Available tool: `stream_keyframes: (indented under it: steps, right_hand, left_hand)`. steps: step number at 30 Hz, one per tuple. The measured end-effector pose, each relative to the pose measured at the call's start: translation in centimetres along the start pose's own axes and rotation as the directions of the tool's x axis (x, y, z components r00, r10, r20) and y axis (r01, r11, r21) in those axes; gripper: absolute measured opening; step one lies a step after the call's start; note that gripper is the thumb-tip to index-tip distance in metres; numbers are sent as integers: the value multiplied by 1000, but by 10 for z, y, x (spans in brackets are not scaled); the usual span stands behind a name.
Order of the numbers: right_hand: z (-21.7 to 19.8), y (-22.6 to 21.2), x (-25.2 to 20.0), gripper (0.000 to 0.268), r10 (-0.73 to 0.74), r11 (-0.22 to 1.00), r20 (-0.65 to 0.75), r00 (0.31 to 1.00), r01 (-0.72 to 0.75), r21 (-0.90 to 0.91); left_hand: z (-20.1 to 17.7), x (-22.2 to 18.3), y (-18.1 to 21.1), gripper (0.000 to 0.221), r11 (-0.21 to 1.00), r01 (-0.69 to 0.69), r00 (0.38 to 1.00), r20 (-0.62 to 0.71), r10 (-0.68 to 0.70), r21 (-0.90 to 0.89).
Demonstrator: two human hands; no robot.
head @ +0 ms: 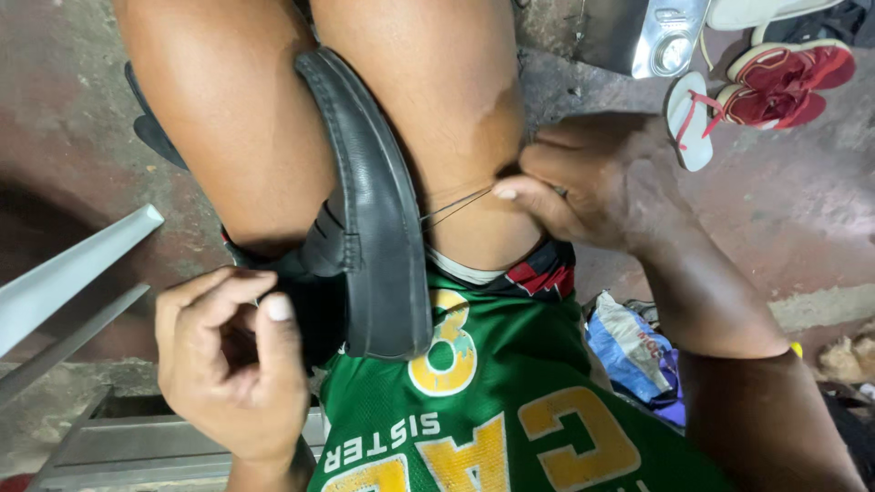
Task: The person stitches the sole of a black leather shoe by hand using a needle and thread while holding the shoe in their lap.
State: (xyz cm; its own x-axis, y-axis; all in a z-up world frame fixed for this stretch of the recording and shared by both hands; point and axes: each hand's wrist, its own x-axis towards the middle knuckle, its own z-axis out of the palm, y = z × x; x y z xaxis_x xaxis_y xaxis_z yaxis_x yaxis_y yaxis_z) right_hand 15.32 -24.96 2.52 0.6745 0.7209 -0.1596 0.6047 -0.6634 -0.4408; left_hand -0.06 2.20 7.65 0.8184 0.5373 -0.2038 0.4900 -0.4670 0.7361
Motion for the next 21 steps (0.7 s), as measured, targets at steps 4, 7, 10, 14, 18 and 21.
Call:
stream_keyframes:
  steps: [4, 7, 10, 14, 18, 21]
  right_hand:
    - [-1, -14, 1, 42, -97, 988, -68, 993, 105, 115]
    - [-4, -17, -1, 38, -133, 984, -105, 986, 144, 109]
    - [-6, -16, -2, 39, -130, 984, -108, 986, 141, 105]
    - [-2, -19, 3, 28, -211, 960, -97, 973, 224, 166]
    - [12, -30, 18, 42, -333, 838, -254, 908, 408, 361]
    - [21, -41, 14, 41, -182, 824, -302, 936, 313, 472]
  left_hand:
    - [11, 13, 31, 26, 862, -502, 852, 213, 478, 76]
    - [35, 25, 53, 26, 746, -658, 734, 308, 605, 102]
    - [48, 36, 60, 18, 698, -707, 684, 359, 635, 114]
    - [50, 35, 46, 14, 748, -663, 692, 363, 624, -24]
    - [51, 36, 21, 13, 840, -491, 757, 363, 543, -232]
    - [51, 30, 3, 14, 868, -182, 829, 402, 388, -462]
